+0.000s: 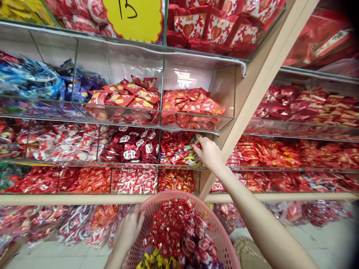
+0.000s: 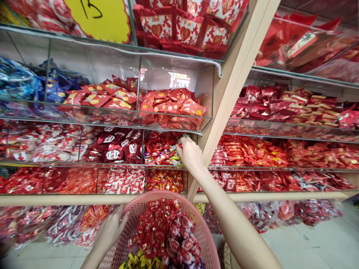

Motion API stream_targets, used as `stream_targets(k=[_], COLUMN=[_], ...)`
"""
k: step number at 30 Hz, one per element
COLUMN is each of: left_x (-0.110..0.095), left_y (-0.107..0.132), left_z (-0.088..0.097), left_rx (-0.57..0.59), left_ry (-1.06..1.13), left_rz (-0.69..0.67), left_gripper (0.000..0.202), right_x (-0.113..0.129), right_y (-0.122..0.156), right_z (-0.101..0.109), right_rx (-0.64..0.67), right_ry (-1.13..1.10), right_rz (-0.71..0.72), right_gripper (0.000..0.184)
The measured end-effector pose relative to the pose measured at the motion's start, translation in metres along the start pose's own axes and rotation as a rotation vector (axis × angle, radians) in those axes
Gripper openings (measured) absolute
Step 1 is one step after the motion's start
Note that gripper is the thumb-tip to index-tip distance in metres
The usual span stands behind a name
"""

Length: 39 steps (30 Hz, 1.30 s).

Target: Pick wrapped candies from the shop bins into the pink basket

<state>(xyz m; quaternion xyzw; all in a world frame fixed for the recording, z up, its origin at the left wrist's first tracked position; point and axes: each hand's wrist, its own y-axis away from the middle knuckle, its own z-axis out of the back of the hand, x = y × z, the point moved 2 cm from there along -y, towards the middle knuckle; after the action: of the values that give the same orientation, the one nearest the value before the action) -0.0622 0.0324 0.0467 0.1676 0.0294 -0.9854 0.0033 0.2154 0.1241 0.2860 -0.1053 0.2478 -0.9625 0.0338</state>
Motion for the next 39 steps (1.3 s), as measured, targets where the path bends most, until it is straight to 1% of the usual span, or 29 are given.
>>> stream_targets(k=[2, 4, 6, 7, 9, 11, 13, 15, 17, 19, 22, 25, 27, 28, 30, 32, 33, 34, 37, 39], left_x=[-0.001, -0.002, -0.003, -0.003, -0.003, -0.003, -0.003, -0.003, -0.003, -0.003, -0.002, -0.002, -0.002, -0.002, -0.002, -0.003, -0.003, -0.004, -0.005, -0.005], left_y=[0.0, -0.001, 0.0, 0.0, 0.0, 0.001, 0.001, 0.001, 0.002, 0.002, 0.002, 0.001, 0.001, 0.001, 0.001, 0.002, 0.002, 0.002, 0.002, 0.002], left_z=[0.0, 0.001, 0.002, 0.002, 0.002, 0.001, 0.001, 0.001, 0.001, 0.001, 0.001, 0.001, 0.0, 0.0, -0.001, 0.0, 0.001, 0.002, 0.004, 0.004], left_rx=[0.011, 0.029, 0.034, 0.036, 0.042, 0.048, 0.041, 0.026, 0.013, 0.004, -0.003, -0.008, -0.006, -0.002, 0.004, 0.009, 0.01, 0.011, 0.016, 0.022], left_ry=[-0.011, -0.013, -0.006, -0.002, 0.001, -0.003, -0.015, -0.029, -0.036, -0.032, -0.017, -0.004, -0.006, -0.011, -0.022, -0.028, -0.029, -0.03, -0.029, -0.029], left_rz=[0.012, 0.019, 0.014, 0.011, 0.01, 0.01, 0.012, 0.013, 0.01, 0.002, -0.004, -0.012, -0.012, -0.007, 0.003, 0.01, 0.01, 0.009, 0.003, 0.003], left_gripper=[0.043, 0.043, 0.042, 0.041, 0.041, 0.041, 0.041, 0.041, 0.041, 0.042, 0.042, 0.042, 0.042, 0.042, 0.043, 0.043, 0.043, 0.042, 0.042, 0.042], right_x=[0.003, 0.006, 0.01, 0.012, 0.014, 0.014, 0.014, 0.016, 0.021, 0.026, 0.029, 0.027, 0.022, 0.019, 0.012, 0.004, -0.001, -0.006, -0.021, -0.03], right_y=[0.01, 0.026, 0.045, 0.055, 0.074, 0.089, 0.1, 0.108, 0.113, 0.117, 0.121, 0.123, 0.124, 0.124, 0.125, 0.127, 0.13, 0.134, 0.151, 0.164], right_z=[0.013, 0.022, 0.021, 0.015, -0.008, -0.04, -0.075, -0.104, -0.125, -0.139, -0.151, -0.16, -0.163, -0.164, -0.163, -0.162, -0.161, -0.161, -0.16, -0.156], right_rx=[-0.08, -0.109, -0.06, -0.01, 0.12, 0.262, 0.396, 0.47, 0.514, 0.54, 0.561, 0.585, 0.582, 0.562, 0.476, 0.394, 0.386, 0.407, 0.539, 0.605], right_ry=[-0.145, -0.294, -0.423, -0.473, -0.531, -0.505, -0.379, -0.221, -0.089, 0.0, 0.067, 0.078, 0.025, -0.04, -0.259, -0.559, -0.716, -0.87, -1.275, -1.468], right_rz=[0.097, 0.196, 0.268, 0.291, 0.309, 0.305, 0.302, 0.309, 0.332, 0.356, 0.381, 0.383, 0.353, 0.325, 0.238, 0.09, -0.017, -0.146, -0.567, -0.781], right_gripper=[0.019, 0.02, 0.02, 0.02, 0.018, 0.017, 0.016, 0.016, 0.016, 0.018, 0.019, 0.02, 0.02, 0.02, 0.022, 0.022, 0.022, 0.023, 0.026, 0.024])
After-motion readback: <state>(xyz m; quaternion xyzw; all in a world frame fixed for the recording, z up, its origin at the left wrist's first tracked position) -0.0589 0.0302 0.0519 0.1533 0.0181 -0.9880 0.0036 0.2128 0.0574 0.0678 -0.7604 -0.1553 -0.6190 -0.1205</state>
